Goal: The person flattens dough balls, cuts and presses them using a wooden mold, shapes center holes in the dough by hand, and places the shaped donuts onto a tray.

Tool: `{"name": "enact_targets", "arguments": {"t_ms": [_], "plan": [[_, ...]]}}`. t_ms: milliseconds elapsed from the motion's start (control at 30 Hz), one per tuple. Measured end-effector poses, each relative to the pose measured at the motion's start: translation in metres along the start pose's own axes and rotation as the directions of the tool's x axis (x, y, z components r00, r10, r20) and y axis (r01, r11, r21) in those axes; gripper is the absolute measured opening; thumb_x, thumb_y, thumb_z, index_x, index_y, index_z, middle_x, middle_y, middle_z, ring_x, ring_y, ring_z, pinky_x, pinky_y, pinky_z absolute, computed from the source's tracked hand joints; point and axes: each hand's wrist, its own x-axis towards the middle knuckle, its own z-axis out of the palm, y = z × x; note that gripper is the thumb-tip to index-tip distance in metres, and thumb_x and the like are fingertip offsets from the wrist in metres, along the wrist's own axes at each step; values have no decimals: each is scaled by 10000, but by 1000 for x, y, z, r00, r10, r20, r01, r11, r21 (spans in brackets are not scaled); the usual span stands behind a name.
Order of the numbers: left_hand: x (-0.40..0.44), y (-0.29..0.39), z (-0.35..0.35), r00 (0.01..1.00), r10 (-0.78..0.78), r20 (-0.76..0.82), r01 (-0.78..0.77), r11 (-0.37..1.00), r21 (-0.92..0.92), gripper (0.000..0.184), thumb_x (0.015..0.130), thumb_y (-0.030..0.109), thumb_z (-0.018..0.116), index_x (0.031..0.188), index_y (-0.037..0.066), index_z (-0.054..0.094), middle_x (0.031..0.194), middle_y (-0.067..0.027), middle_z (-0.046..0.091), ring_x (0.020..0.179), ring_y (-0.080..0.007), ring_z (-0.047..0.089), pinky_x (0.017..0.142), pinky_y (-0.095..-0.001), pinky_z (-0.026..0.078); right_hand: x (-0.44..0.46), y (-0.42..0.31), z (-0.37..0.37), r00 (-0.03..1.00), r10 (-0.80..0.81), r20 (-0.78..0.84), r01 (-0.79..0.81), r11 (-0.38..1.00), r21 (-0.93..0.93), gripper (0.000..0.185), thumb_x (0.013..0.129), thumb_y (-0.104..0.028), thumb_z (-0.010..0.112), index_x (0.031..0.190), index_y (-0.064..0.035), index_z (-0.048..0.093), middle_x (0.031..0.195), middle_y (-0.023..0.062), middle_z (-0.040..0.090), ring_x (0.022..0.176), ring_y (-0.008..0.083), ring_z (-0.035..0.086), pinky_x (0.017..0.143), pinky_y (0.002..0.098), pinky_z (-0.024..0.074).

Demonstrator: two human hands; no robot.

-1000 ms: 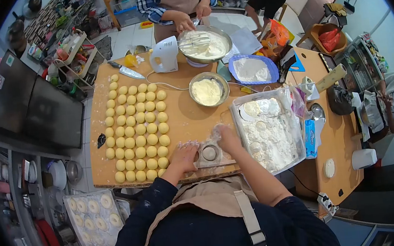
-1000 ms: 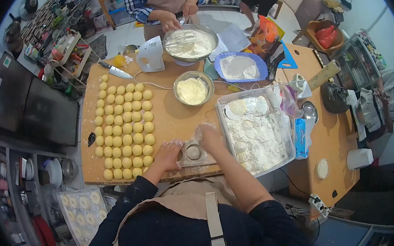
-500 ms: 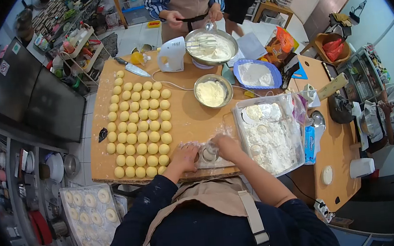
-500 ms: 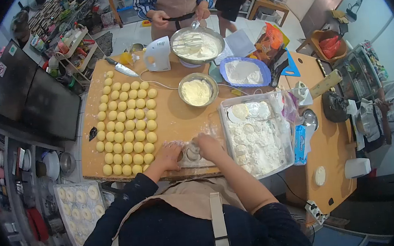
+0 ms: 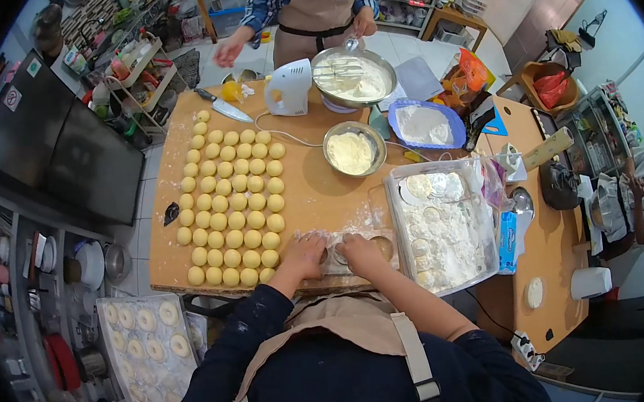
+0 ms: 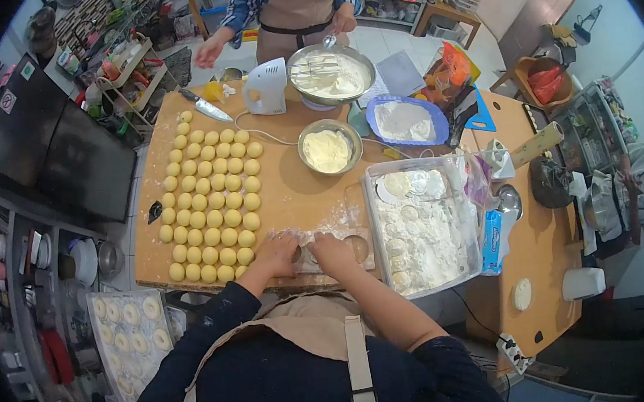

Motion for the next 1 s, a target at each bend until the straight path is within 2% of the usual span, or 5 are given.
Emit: {"name": "enact_targets", "arguments": {"t_ms": [267,367,467,667,1000], "plan": [[3,-1,3,999,-16,37,15,1000,20,985,582,346,802,1404,81,329,1459,-117,350,1366,-285,310,1131,-496,199,-2,1,8,999,19,-46,-19,1000,-1,125,779,-62,569,886,-93,625,946,109,558,903,284,598,716,416,531],[3,-1,2,999,-9,44,8,1000,21,986,582,345,803,1405,84,326,1457,-109,354,1371,-281,301,1130,-500,198,-3,0,14,986,-4,-165,10,999,34,109,756,-31,559,836,-81,614,888,141,570,860,326,609,695,434,510],[0,2,-3,999,-10,47,9,1000,19,985,584,342,807,1406,90,327,1456,-105,356,1375,-278,294,1130,-503,196,-4,-1,14,985,-1,-170,7,999,32,109,757,-29,559,841,-77,611,883,142,568,857,327,608,705,440,509],[0,0,0,999,-14,38,14,1000,7,992,585,356,823,1409,111,328,1449,-103,365,1375,-278,296,1127,-500,203,4,5,6,999,41,2,-42,998,53,192,712,-9,585,887,-73,635,919,156,581,914,343,602,746,441,511],[0,5,-11,995,-39,90,39,999,3,1000,599,354,830,1417,99,315,1455,-112,359,1370,-280,307,1128,-484,211,3,8,-10,995,85,-59,-78,990,118,272,680,-3,588,938,-66,649,955,169,590,936,339,602,776,425,513]]}}
